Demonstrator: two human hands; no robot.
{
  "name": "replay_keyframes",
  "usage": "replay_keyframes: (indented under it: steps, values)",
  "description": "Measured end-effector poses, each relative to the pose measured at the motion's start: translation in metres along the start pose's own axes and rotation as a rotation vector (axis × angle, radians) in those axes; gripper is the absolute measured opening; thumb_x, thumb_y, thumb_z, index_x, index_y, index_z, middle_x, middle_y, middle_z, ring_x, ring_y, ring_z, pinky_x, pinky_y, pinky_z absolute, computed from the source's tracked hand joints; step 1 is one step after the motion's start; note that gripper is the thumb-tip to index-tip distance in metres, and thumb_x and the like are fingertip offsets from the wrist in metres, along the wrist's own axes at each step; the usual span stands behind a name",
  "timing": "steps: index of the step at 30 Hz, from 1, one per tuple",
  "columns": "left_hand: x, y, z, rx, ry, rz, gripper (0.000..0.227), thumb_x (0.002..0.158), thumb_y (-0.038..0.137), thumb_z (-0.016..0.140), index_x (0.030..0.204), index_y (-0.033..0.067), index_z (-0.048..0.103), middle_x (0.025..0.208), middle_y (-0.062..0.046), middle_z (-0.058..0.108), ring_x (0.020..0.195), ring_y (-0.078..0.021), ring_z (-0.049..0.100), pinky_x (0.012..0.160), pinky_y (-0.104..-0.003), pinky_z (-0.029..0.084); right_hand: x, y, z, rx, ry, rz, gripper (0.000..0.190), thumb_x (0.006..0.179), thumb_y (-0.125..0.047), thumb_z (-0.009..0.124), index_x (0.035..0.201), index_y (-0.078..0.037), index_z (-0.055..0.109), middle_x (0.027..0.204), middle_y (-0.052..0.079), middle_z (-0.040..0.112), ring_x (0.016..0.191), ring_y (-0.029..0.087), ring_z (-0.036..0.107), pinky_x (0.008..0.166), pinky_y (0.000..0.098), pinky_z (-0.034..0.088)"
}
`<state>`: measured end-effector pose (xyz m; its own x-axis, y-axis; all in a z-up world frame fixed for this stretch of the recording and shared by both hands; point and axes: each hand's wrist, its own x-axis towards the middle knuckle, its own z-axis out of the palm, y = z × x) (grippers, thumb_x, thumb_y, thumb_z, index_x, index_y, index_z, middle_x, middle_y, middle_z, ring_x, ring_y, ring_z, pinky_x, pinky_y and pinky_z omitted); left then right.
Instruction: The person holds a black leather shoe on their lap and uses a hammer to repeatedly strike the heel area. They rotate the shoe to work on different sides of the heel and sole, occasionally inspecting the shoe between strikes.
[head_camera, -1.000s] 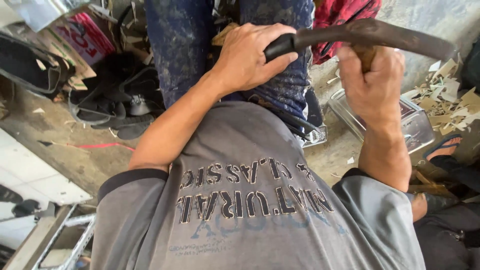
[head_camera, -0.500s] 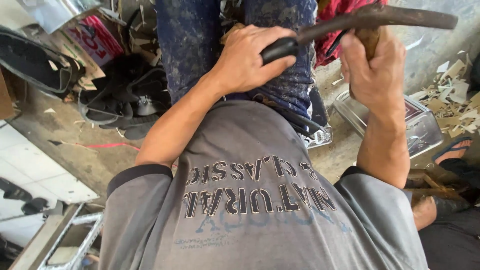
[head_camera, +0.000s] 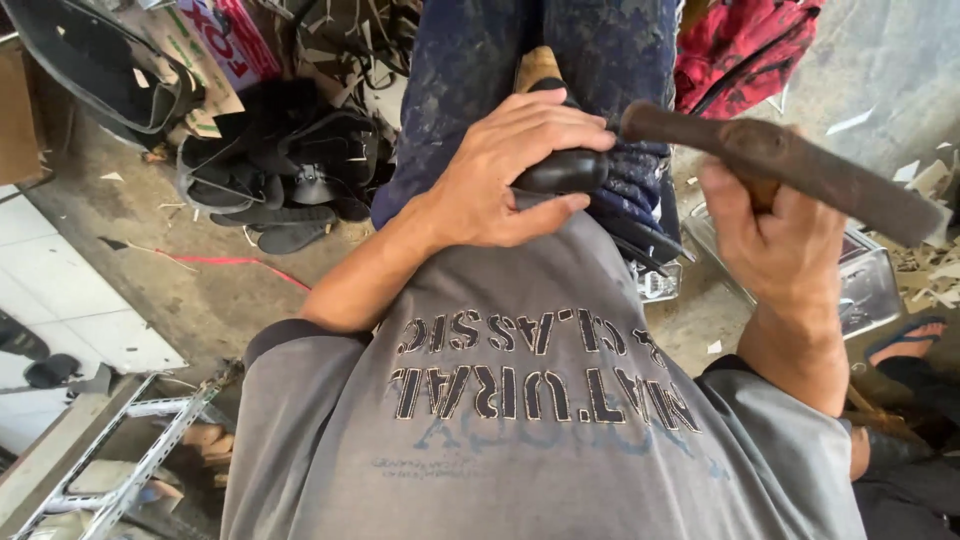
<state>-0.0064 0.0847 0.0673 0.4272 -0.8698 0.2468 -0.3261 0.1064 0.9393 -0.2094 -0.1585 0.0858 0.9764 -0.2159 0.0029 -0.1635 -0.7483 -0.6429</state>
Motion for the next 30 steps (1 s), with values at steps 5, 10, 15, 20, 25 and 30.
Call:
replay_keyframes:
  steps: [5,10,15,20,25,30]
  values:
    - [-0.003,-0.001,-0.003,-0.007,0.012,0.021,0.034,0.102,0.022,0.068,0.130,0.0051,0.061,0.126,-0.017,0.071,0.122,-0.0313,0.070,0.119,-0.056,0.046,-0.006,-0.032,-0.022,0.037,0.032,-0.095,0.034,0.112,-0.024,0.065,0.105,0.009,0.063,0.068,0.009,0.054,0.053,0.019,0.049,0.051,0.0412,0.042]
    - [-0.004,-0.006,-0.003,0.003,0.014,0.027,0.034,0.100,0.022,0.067,0.129,0.0043,0.061,0.125,-0.016,0.071,0.120,-0.0321,0.071,0.118,-0.055,0.046,0.013,-0.065,-0.021,0.030,0.046,-0.238,0.021,0.111,-0.019,0.065,0.102,-0.001,0.057,0.080,0.009,0.062,0.058,0.023,0.056,0.056,0.0399,0.047]
    - [-0.007,-0.014,-0.005,0.019,0.053,0.019,0.033,0.099,0.019,0.068,0.127,0.0025,0.060,0.123,-0.012,0.071,0.112,-0.0326,0.073,0.117,-0.057,0.049,0.019,-0.068,-0.012,-0.109,0.074,-0.262,0.036,0.114,-0.028,0.063,0.102,0.002,0.079,0.091,0.010,0.077,0.068,0.023,0.066,0.064,0.0408,0.052]
    - [-0.009,-0.021,-0.006,-0.003,0.035,-0.009,0.034,0.098,0.018,0.069,0.129,0.0055,0.061,0.124,-0.009,0.071,0.113,-0.0307,0.072,0.120,-0.054,0.045,0.019,-0.048,0.015,0.044,-0.039,-0.137,0.033,0.114,-0.031,0.054,0.098,-0.002,0.052,0.063,0.000,0.043,0.042,0.009,0.032,0.036,0.0333,0.032]
    - [-0.009,-0.021,-0.011,-0.021,0.054,-0.037,0.033,0.098,0.019,0.067,0.128,0.0078,0.060,0.124,-0.006,0.069,0.112,-0.0316,0.071,0.121,-0.056,0.045,0.017,-0.056,0.017,0.164,0.184,-0.064,0.016,0.112,0.000,0.061,0.106,0.015,0.064,0.096,0.023,0.061,0.076,0.032,0.060,0.073,0.0485,0.051]
    - [-0.006,-0.023,-0.012,-0.013,0.069,-0.009,0.035,0.100,0.026,0.063,0.127,0.0051,0.059,0.121,-0.010,0.071,0.110,-0.0316,0.073,0.119,-0.056,0.047,0.023,-0.040,0.015,-0.003,-0.063,-0.043,0.036,0.114,-0.031,0.060,0.115,0.005,0.063,0.071,0.004,0.047,0.055,0.016,0.040,0.051,0.0377,0.037]
